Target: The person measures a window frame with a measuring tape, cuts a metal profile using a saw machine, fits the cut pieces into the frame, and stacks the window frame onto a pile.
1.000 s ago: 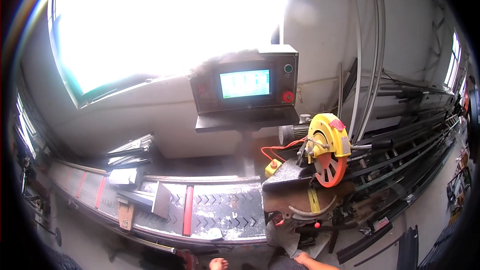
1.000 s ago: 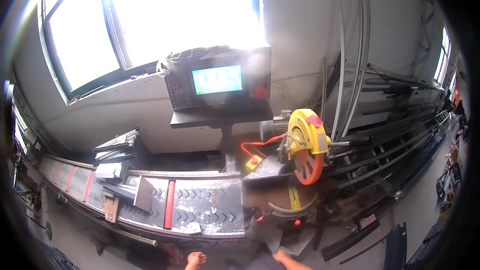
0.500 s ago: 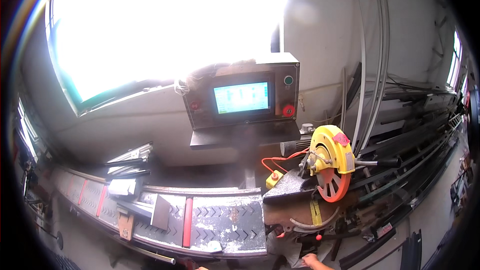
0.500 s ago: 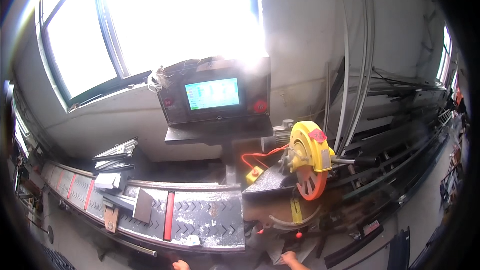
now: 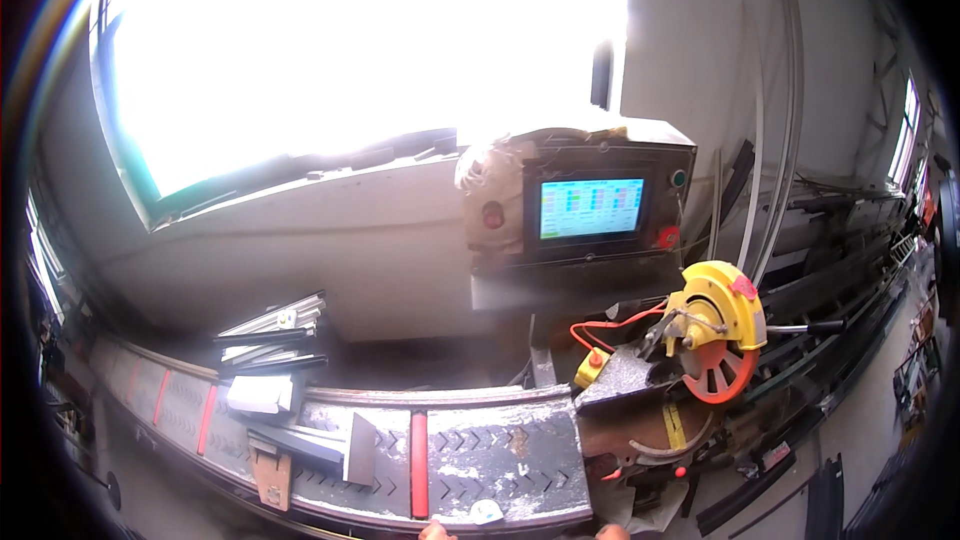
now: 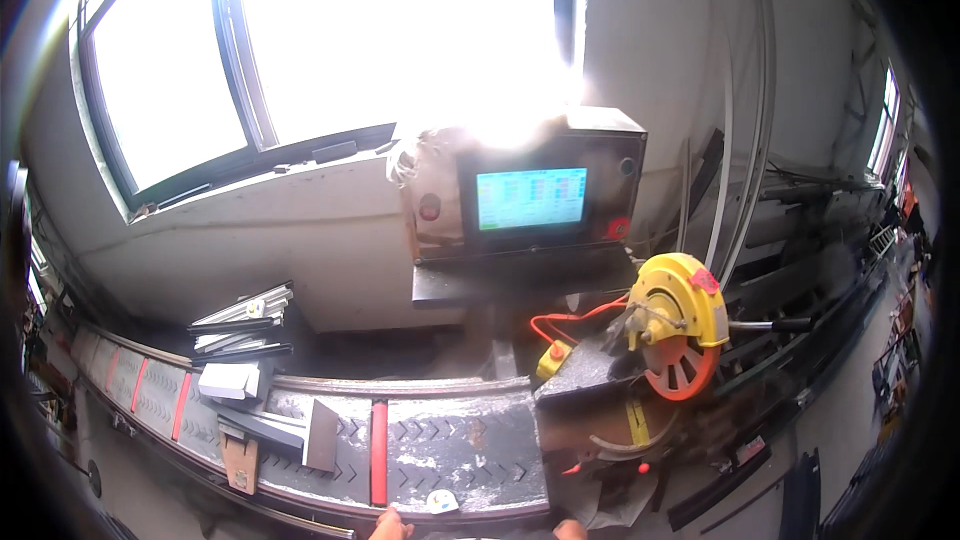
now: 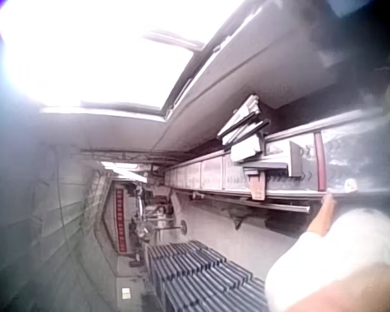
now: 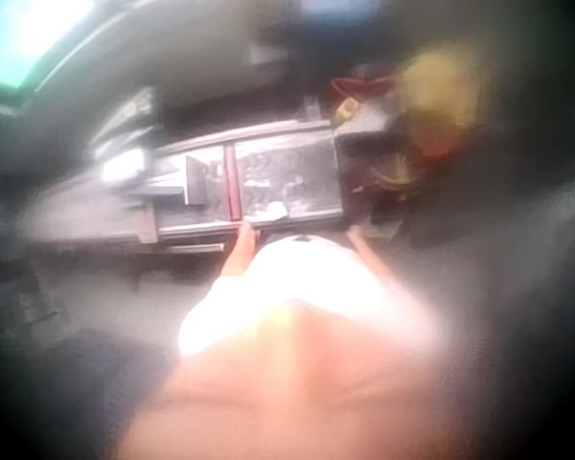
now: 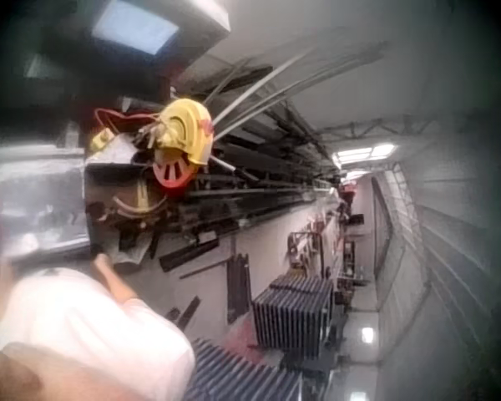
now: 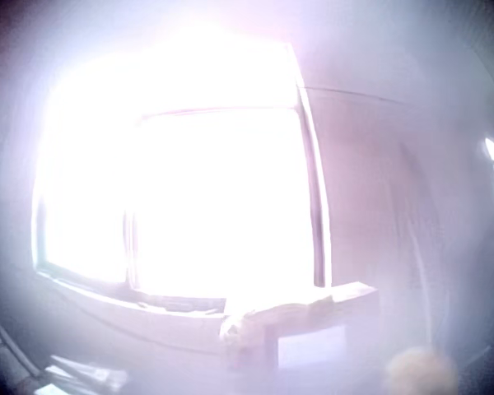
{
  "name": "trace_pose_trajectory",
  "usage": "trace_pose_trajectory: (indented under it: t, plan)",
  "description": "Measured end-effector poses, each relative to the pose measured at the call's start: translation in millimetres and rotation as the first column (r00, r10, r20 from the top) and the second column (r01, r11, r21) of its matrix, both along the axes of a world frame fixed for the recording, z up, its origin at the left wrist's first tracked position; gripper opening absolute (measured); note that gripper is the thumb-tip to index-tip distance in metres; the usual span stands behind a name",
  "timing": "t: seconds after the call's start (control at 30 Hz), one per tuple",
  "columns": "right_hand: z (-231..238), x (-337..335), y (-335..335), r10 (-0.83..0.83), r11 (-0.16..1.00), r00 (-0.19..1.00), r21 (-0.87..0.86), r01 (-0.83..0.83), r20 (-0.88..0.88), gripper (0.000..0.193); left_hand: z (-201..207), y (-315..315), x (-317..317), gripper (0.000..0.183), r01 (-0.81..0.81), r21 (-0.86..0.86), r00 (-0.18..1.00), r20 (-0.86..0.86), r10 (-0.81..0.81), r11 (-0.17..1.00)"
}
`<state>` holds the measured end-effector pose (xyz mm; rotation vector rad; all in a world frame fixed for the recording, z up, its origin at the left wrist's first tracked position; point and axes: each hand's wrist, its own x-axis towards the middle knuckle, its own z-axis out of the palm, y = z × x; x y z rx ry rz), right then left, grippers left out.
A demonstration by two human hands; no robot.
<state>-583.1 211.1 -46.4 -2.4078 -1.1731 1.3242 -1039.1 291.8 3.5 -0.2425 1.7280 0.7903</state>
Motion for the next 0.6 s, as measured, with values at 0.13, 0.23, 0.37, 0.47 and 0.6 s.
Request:
trace_pose_trajectory:
  t: [0.13, 0.23, 0.37, 0.47, 0.6]
  plan:
    - [92.3, -51.8, 23.1, -0.008, 0.998, 0.995, -0.066, 0.015, 0.101, 0.033, -12.6, 7.7, -21.6, 0.022, 0.370, 0.231, 0.921, 0.036, -0.388, 0.900]
    - [52.0, -46.4, 26.8, 0.017, 0.999, 0.972, 0.034, -0.025, 0.235, 0.035, -4.6, -8.2, -45.6, 0.017, 0.578, 0.502, 0.761, -0.047, -0.647, 0.643]
    - [64.6, -45.3, 54.9, 0.039, 0.997, 0.990, -0.074, -0.029, 0.138, 0.036, 125.4, 6.7, -4.0, 0.019, 0.532, 0.326, 0.830, -0.020, -0.557, 0.782]
    - [77.6, -35.9, 56.3, -0.031, 0.999, 0.996, -0.030, 0.034, 0.084, 0.029, 129.7, 5.9, 1.1, 0.020, 0.966, 0.089, 0.254, -0.511, -0.821, 0.243]
    - [66.3, 18.4, 38.2, -0.224, 0.974, 0.975, -0.023, 0.224, 0.007, 0.018, 79.6, 3.2, -5.5, 0.016, 0.567, 0.311, 0.816, -0.083, -0.572, 0.763]
